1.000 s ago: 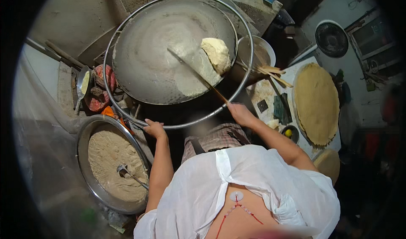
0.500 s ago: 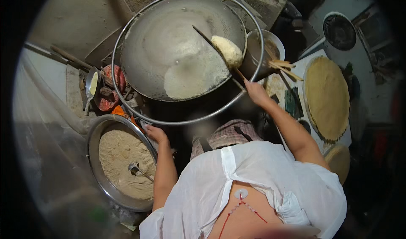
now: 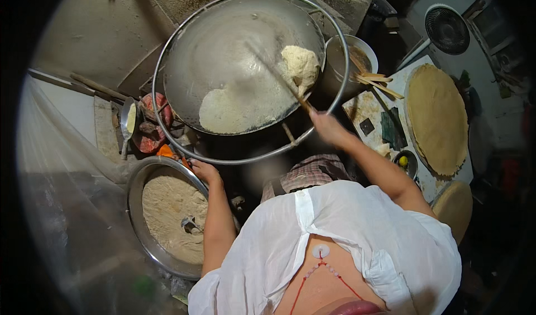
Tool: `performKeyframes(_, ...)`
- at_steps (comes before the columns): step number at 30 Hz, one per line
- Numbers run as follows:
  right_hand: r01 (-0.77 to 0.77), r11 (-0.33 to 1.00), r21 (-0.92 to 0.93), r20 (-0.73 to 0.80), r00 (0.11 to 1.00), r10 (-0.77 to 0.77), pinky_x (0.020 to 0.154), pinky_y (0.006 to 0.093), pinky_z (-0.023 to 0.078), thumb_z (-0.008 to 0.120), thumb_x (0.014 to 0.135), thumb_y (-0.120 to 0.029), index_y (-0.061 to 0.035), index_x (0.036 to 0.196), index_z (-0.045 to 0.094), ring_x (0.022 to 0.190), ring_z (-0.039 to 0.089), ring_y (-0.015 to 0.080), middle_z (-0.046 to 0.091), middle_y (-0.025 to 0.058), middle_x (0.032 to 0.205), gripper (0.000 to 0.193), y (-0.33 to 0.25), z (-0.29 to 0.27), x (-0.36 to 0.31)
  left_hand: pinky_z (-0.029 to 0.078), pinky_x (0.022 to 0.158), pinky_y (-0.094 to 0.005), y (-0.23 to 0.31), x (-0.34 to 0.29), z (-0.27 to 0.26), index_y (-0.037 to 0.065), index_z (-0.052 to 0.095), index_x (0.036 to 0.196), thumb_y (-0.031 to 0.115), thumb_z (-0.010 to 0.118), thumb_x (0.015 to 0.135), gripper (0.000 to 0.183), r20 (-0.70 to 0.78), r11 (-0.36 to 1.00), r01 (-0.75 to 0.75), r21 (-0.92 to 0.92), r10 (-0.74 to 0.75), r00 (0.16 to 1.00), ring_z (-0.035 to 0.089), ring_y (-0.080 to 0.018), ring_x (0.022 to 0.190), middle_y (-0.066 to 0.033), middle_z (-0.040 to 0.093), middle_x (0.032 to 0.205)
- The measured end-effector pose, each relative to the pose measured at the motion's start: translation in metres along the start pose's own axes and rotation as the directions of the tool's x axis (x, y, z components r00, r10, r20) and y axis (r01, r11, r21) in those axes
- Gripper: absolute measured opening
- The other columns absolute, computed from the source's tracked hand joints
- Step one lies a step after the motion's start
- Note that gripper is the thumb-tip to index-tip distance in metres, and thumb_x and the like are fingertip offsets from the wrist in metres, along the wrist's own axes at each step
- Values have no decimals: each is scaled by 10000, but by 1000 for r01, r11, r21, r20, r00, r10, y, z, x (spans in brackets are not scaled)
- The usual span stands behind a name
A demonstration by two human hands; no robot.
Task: The person scoops batter from a bowl and spreads it in a circular motion on a large hot griddle using a wooden spreader. The person cooks the thin crepe until set, then lifts and folds it before placing it on a nearby surface. The process is repeated with additional batter.
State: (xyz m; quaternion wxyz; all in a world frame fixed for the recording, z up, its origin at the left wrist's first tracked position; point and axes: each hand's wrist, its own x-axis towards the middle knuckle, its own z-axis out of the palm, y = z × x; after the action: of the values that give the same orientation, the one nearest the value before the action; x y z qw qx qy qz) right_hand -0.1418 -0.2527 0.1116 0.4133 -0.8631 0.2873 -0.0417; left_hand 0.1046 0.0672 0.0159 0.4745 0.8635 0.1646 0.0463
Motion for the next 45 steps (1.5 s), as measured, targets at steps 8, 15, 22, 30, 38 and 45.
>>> performKeyframes(8, -199, 978, -60, -8, 980, 199, 621, 458, 403, 297, 995, -415, 63, 808, 540, 677, 518, 378, 540, 254, 711, 568, 15, -20, 35, 473, 657, -446, -8, -44, 41, -133, 463, 1094, 391, 406, 980, 540, 70, 991, 104, -85, -98, 993, 595, -376, 655, -206, 630, 681)
performKeyframes(15, 64, 958, -279, -24, 997, -74, 750, 502, 453, 304, 998, -338, 35, 1044, 559, 867, 582, 467, 597, 308, 925, 454, 98, -6, -31, 455, 797, -479, -35, -1, 48, -175, 445, 1134, 297, 519, 937, 516, 115, 983, 111, 145, -129, 985, 601, -398, 919, -310, 585, 1035)
performKeyframes(22, 43, 990, -138, 182, 983, -18, 751, 504, 469, 299, 1003, -265, 73, 917, 578, 823, 587, 460, 607, 285, 809, 446, -1, -7, -2, 486, 555, -423, -56, 42, 13, -82, 511, 914, 379, 308, 1009, 514, -79, 968, -129, -213, 114, 990, 560, -340, 581, -187, 595, 699)
performKeyframes(30, -48, 979, -199, -23, 999, 44, 607, 511, 444, 291, 1005, -268, 43, 916, 520, 704, 570, 439, 556, 274, 717, 396, 28, -18, 41, 485, 523, -390, 4, -68, 53, -159, 446, 1029, 466, 343, 981, 635, 211, 905, 291, -309, -233, 949, 571, -312, 526, -228, 592, 651)
performKeyframes(38, -15, 907, -420, 52, 998, 41, 664, 509, 451, 285, 1004, -320, 74, 964, 566, 795, 599, 429, 605, 301, 861, 486, 64, -27, 13, 489, 495, -395, 7, -10, 34, -126, 495, 999, 417, 300, 1003, 577, 159, 969, 167, -182, -138, 977, 559, -288, 466, -170, 543, 570)
performKeyframes(45, 209, 950, -231, 101, 977, -190, 683, 506, 467, 353, 965, -250, 52, 1097, 516, 824, 596, 433, 603, 275, 844, 368, 69, 11, -38, 500, 507, -386, -46, 28, 8, -67, 546, 952, 382, 335, 1004, 499, 308, 939, 242, -245, -161, 938, 575, -285, 544, -182, 591, 706)
